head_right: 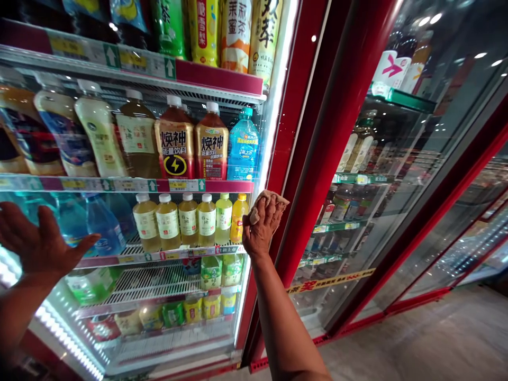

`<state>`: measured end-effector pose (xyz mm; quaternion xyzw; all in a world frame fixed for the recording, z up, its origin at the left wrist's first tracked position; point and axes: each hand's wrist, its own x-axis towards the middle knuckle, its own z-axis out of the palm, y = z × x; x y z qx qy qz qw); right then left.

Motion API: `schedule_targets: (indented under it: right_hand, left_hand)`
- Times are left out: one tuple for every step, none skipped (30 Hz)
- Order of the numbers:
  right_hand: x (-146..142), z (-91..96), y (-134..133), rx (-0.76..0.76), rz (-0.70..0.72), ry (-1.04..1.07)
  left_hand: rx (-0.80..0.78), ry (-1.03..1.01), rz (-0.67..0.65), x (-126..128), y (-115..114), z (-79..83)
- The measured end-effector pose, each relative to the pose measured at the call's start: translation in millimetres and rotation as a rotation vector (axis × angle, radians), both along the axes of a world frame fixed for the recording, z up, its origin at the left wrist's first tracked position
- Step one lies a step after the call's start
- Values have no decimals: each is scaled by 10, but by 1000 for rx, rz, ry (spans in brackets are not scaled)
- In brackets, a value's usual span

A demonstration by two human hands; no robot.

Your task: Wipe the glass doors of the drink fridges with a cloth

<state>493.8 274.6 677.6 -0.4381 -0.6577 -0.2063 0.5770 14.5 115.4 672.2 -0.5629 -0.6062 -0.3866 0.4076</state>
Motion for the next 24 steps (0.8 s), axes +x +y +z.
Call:
schedule_targets:
  right_hand:
    - [-4, -66, -16, 9, 16, -39]
    - [3, -144, -29, 23, 35, -79]
    - [18, -220, -39, 37, 49, -112]
    - [37, -280, -46, 42, 55, -127]
    - [54, -312, -49, 40, 56, -126]
    - [64, -309, -50, 36, 54, -105]
    - [62, -273, -50, 30, 50, -72]
    - [48, -211, -51, 22, 47, -33]
    - [24, -134, -53, 13, 44, 1]
    - [-6, -59, -56, 4, 42, 24]
    - [-38, -2, -62, -7, 42, 29]
    - [-65, 27, -68, -19, 47, 16]
    - [-83, 19, -74, -30, 55, -11]
    - [-91, -24, -79, -37, 66, -48]
    - [-86, -95, -82, -39, 77, -90]
    - [-71, -182, -82, -40, 80, -130]
    - [-51, -269, -79, -41, 75, -159]
    - [-32, -340, -75, -42, 65, -177]
    - [-21, -385, -69, -42, 50, -175]
    - [-26, -396, -66, -35, 36, -150]
    - [-49, -375, -67, -27, 24, -107]
    - [-93, -328, -75, -19, 17, -56]
    - [-153, -266, -91, -15, 16, -8]
    - [-225, -205, -116, -20, 18, 28]
  left_hand:
    - [-4, -10, 1, -7, 3, -8]
    - [-10, -32, 5, -9, 5, -14]
    - [-18, -64, 11, -6, 5, -17]
    - [-31, -103, 18, 3, 3, -16]
    - [-43, -140, 25, 16, -1, -11]
    - [-54, -169, 29, 33, -6, -2]
    - [-63, -188, 30, 52, -12, 10]
    - [-69, -202, 29, 71, -19, 24]
    - [-71, -212, 26, 88, -25, 37]
    - [-72, -224, 24, 102, -29, 50]
    - [-73, -236, 22, 114, -33, 60]
    - [-73, -247, 21, 123, -34, 68]
    - [-74, -253, 21, 130, -35, 73]
    - [-76, -256, 22, 136, -35, 76]
    - [-76, -256, 23, 142, -35, 77]
    - [-73, -256, 23, 148, -35, 76]
    - [-67, -254, 20, 154, -34, 74]
    - [-60, -251, 17, 161, -33, 71]
    - [-52, -246, 14, 168, -33, 66]
    - [-44, -240, 13, 175, -32, 61]
    - [-41, -233, 15, 180, -30, 54]
    - [-36, -226, 19, 185, -29, 47]
    - [-31, -220, 25, 188, -27, 39]
    - [-25, -216, 29, 189, -25, 31]
